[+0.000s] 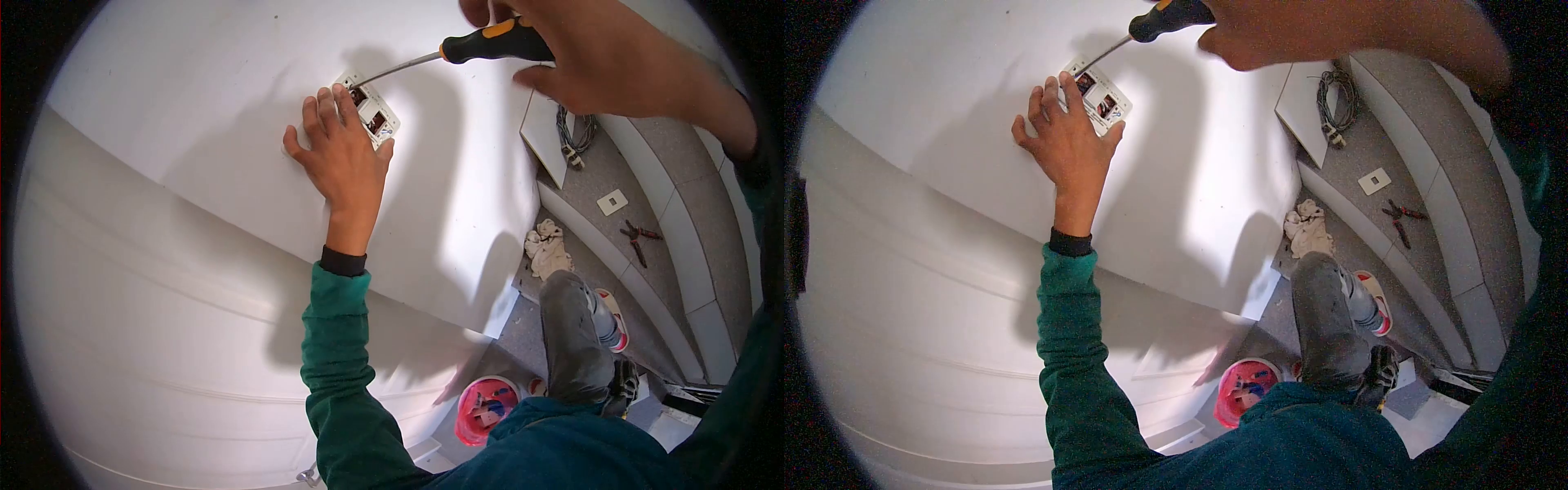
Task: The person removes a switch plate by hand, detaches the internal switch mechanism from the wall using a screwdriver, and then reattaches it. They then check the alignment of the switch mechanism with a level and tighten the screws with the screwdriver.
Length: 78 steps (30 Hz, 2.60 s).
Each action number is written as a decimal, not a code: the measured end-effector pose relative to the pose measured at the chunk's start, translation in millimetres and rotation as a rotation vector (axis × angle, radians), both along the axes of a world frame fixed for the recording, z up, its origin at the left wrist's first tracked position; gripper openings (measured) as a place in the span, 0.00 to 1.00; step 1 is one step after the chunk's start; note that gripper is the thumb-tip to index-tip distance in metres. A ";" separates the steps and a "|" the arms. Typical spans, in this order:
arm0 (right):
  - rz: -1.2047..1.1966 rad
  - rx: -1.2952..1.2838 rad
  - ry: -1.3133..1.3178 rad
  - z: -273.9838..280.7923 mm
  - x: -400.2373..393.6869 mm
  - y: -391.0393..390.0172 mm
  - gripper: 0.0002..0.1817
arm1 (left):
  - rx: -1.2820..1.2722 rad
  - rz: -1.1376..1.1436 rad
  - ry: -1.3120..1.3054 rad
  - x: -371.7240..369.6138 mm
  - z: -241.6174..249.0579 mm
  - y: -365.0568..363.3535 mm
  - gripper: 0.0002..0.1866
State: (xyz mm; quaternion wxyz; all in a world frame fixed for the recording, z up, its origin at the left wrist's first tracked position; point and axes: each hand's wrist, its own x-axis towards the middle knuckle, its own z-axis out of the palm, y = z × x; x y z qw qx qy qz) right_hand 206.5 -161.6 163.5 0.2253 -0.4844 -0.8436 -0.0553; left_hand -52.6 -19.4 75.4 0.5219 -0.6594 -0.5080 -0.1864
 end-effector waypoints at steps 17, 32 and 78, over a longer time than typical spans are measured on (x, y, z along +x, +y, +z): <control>-0.011 0.129 -0.201 13.3 -2.7 6.1 0.12 | 0.008 0.014 0.018 -1.7 0.1 4.4 0.50; 0.014 0.049 -0.166 15.9 1.7 -10.6 0.12 | 0.007 -0.007 -0.002 0.6 0.5 -2.1 0.49; -0.159 -0.180 -0.055 19.9 -7.4 -1.1 0.13 | 0.041 -0.100 -0.011 -3.4 -6.7 -2.0 0.45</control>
